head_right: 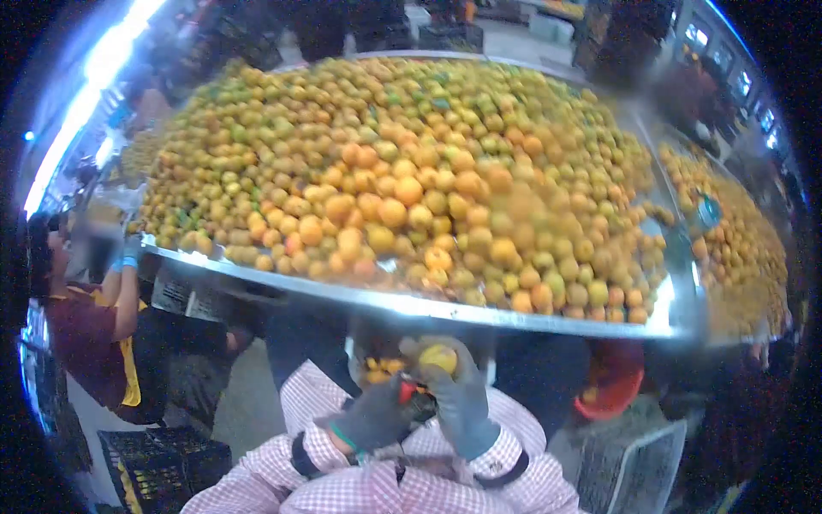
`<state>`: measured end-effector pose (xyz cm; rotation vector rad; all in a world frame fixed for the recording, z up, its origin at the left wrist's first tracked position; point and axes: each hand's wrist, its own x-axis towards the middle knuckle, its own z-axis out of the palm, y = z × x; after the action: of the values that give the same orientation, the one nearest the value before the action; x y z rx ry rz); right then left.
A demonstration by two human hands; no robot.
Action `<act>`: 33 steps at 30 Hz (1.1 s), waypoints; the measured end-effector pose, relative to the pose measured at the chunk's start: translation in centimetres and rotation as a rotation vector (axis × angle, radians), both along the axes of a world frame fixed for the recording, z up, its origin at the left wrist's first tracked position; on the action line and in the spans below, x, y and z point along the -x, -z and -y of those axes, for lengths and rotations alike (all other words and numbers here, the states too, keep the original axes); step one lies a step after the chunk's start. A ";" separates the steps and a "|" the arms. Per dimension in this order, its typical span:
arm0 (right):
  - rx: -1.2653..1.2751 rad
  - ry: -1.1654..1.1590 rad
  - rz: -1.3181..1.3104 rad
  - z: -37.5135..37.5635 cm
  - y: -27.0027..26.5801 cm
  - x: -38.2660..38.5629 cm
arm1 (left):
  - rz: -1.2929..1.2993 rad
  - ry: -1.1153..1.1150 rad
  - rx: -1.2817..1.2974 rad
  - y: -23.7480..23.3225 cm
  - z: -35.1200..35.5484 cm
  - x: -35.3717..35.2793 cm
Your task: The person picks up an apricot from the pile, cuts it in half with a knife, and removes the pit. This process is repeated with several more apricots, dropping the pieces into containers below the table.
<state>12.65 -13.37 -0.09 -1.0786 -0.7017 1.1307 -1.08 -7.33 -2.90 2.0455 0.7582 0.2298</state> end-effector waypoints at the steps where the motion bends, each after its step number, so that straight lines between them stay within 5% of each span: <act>1: -0.016 0.063 -0.116 -0.2 0.3 0.7 | 0.087 -0.019 0.034 -0.2 -0.2 0.0; 3: -0.015 0.042 -0.262 -0.9 -0.2 0.7 | 0.177 -0.050 0.036 -2.1 -1.2 0.2; 5: 0.047 -0.151 -0.167 -0.6 -1.2 -1.5 | -0.244 0.020 0.013 -2.6 -1.7 0.7; 8: -0.011 -0.157 -0.094 -0.2 -1.0 -1.3 | -0.305 0.016 0.088 -3.0 -1.4 0.5; 9: -0.118 -0.097 -0.048 -0.3 -0.6 -1.1 | 0.017 -0.001 0.188 -3.0 -0.9 0.5; 12: -0.085 0.102 -0.264 -0.6 -1.0 1.6 | 0.133 -0.017 0.194 -2.7 -0.6 0.1; 17: 0.053 -0.157 -0.159 -0.7 -2.2 -1.5 | -0.067 -0.019 -0.116 -2.6 -2.0 0.9; 22: -0.071 -0.040 -0.089 -0.5 -1.0 0.3 | 0.086 -0.019 -0.016 -0.6 -0.8 0.3; 25: -0.068 0.007 -0.507 -0.8 -0.9 1.1 | -0.057 -0.058 -0.007 -2.5 -1.3 0.1; 29: 0.010 -0.117 -0.048 -0.4 -1.2 -1.1 | -0.170 -0.002 0.003 -3.4 -1.9 0.6; 33: -0.050 0.054 -0.308 -0.7 -0.3 1.1 | -0.001 -0.029 0.023 -2.6 -0.9 -0.4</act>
<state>11.56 -12.72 0.23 -0.8522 -0.4528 1.1935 -0.66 -6.44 -0.34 2.0144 0.7886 0.2360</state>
